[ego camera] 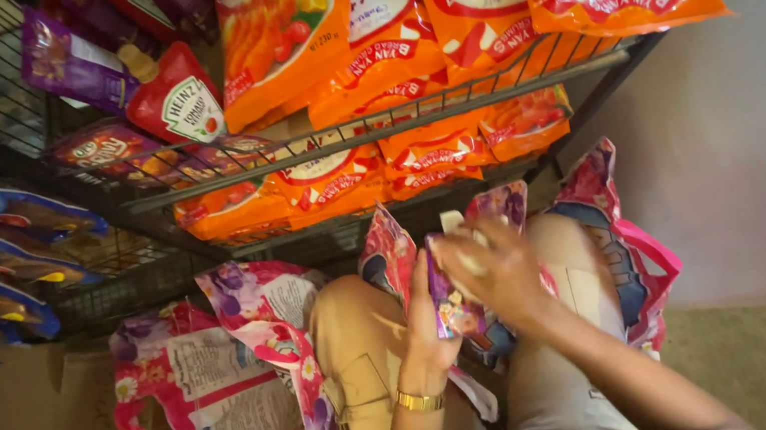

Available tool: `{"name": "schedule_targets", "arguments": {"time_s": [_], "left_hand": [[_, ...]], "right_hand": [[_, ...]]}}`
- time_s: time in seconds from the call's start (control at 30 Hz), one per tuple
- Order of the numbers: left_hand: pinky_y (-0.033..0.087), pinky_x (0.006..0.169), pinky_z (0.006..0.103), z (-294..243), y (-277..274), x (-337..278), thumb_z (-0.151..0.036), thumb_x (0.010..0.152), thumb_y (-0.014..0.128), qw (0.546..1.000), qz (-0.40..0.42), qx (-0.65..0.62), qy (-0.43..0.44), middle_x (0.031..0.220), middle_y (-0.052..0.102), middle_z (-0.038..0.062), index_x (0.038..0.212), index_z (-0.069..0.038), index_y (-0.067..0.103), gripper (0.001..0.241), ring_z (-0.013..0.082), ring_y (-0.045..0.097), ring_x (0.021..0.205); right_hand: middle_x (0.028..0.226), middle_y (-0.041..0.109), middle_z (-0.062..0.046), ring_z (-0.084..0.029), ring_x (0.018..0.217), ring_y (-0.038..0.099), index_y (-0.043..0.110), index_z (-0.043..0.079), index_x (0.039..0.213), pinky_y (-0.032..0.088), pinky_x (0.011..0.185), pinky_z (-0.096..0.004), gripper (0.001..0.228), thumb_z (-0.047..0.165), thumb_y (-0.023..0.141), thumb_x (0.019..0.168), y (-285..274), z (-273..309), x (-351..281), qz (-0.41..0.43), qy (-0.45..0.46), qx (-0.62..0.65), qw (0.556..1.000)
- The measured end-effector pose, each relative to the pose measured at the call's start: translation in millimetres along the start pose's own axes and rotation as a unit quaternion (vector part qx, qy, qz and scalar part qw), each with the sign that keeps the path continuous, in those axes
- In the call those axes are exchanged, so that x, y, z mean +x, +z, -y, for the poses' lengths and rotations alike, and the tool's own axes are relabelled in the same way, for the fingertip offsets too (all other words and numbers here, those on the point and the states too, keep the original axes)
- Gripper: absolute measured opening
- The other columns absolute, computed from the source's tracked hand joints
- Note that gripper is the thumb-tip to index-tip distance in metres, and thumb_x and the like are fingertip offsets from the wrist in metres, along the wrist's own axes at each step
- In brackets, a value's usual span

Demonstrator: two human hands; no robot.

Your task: Cleaning and wiping individual product packages on a grocery store shelf using a cloth.

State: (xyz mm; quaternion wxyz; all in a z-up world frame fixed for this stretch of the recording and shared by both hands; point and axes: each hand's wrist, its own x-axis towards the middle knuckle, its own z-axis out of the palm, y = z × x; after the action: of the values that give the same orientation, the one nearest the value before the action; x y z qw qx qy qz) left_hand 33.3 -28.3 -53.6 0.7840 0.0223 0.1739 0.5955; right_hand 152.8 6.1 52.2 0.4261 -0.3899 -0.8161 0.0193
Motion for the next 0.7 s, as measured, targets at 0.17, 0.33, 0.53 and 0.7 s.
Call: {"name": "schedule_targets", "arguments": {"time_s": [0.17,0.33,0.53,0.7], "left_hand": [[0.060,0.088,0.0329,-18.0,50.8,-11.0,-0.046,0.104,0.045,0.998,-0.048,0.023,-0.026,0.116,0.074,0.007,0.126,-0.006,0.066,0.050,0.0185,0.073,0.099],[0.060,0.084,0.0338,-0.9,1.9,-1.2,-0.041,0.110,0.049,0.998,-0.059,0.007,-0.016,0.112,0.073,0.004,0.124,-0.011,0.067,0.038,0.0167,0.071,0.094],[0.061,0.072,0.0326,-20.0,26.8,-5.6,-0.040,0.099,0.050,0.993,-0.100,0.013,-0.056,0.096,0.075,0.006,0.113,-0.011,0.069,0.038,0.0178,0.073,0.082],[0.060,0.068,0.0319,-16.5,6.1,3.4,-0.033,0.104,0.053,0.995,-0.091,0.029,-0.018,0.093,0.073,0.005,0.111,-0.009,0.068,0.029,0.0170,0.071,0.076]], "right_hand": [[0.094,0.069,-0.006,-0.024,0.085,0.069,0.076,0.016,0.104,0.057,0.072,-0.037,0.023,0.022,0.084,0.083,-13.1,18.1,-8.6,0.055,-0.017,0.085,0.995],[0.102,0.074,-0.005,-0.026,0.088,0.069,0.076,0.015,0.105,0.055,0.070,-0.037,0.021,0.018,0.083,0.086,2.4,-21.3,-1.4,0.028,0.016,-0.028,0.999],[0.094,0.071,-0.006,-0.021,0.083,0.072,0.078,0.020,0.104,0.059,0.068,-0.032,0.023,0.023,0.084,0.082,-5.7,17.9,-20.6,0.042,0.030,0.151,0.987],[0.096,0.073,-0.010,-0.026,0.086,0.071,0.079,0.014,0.101,0.057,0.070,-0.037,0.017,0.019,0.082,0.085,-2.0,-17.1,-4.8,0.001,0.155,0.043,0.987]]}}
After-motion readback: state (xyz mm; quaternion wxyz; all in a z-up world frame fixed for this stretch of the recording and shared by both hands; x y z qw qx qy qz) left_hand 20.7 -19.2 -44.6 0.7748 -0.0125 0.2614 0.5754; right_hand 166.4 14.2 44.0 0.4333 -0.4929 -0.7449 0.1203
